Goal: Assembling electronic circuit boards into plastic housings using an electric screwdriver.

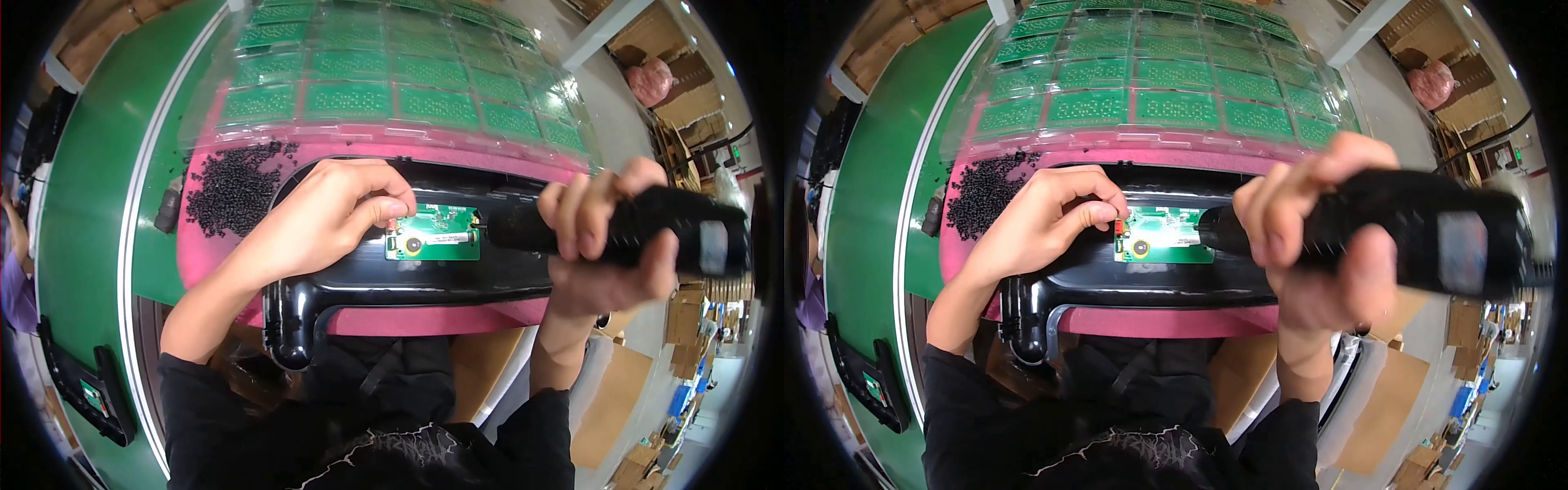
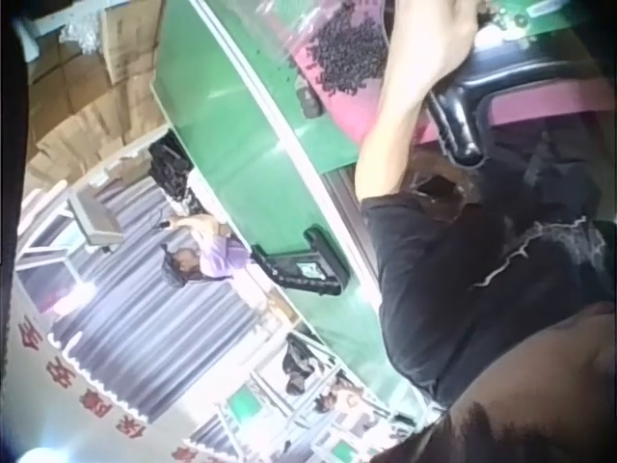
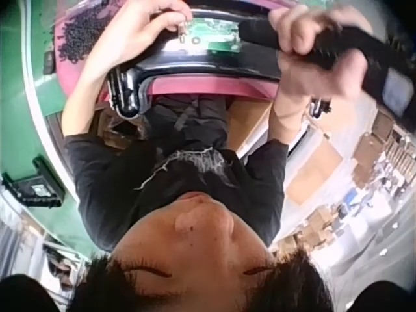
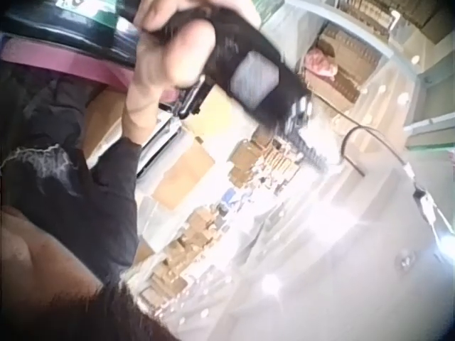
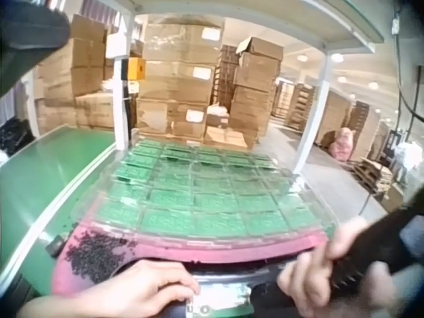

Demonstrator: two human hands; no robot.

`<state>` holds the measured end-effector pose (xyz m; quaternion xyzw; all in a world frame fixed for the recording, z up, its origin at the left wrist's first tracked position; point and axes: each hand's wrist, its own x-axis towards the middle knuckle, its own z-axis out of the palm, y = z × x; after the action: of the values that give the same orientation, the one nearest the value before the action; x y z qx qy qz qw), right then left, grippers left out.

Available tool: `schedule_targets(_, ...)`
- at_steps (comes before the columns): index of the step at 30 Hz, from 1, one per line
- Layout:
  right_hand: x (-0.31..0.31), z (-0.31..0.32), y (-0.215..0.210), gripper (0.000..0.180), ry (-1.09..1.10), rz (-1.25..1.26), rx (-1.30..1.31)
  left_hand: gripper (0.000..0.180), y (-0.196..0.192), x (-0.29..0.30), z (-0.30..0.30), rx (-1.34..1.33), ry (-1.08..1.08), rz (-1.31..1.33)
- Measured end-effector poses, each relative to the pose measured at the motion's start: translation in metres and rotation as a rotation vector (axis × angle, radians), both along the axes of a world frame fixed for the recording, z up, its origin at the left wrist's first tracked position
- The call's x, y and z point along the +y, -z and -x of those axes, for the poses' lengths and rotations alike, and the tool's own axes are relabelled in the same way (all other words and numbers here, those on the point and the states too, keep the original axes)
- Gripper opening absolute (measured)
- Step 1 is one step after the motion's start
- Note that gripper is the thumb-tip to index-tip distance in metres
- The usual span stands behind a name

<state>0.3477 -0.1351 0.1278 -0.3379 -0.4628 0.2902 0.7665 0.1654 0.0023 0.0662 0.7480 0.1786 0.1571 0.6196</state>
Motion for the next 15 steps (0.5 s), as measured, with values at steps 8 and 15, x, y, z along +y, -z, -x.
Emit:
schedule_targets(8,0.004,-0.024,0.025,0.042,0.006,0.125,-0.119,0.010,0.003,-0.001,-0.001,-0.025,0.086,-0.444)
schedule_targets(15,0.010,-0.026,0.029,0.042,0.041,0.162,-0.137,0.014,0.009,-0.001,-0.002,-0.081,0.117,-0.508)
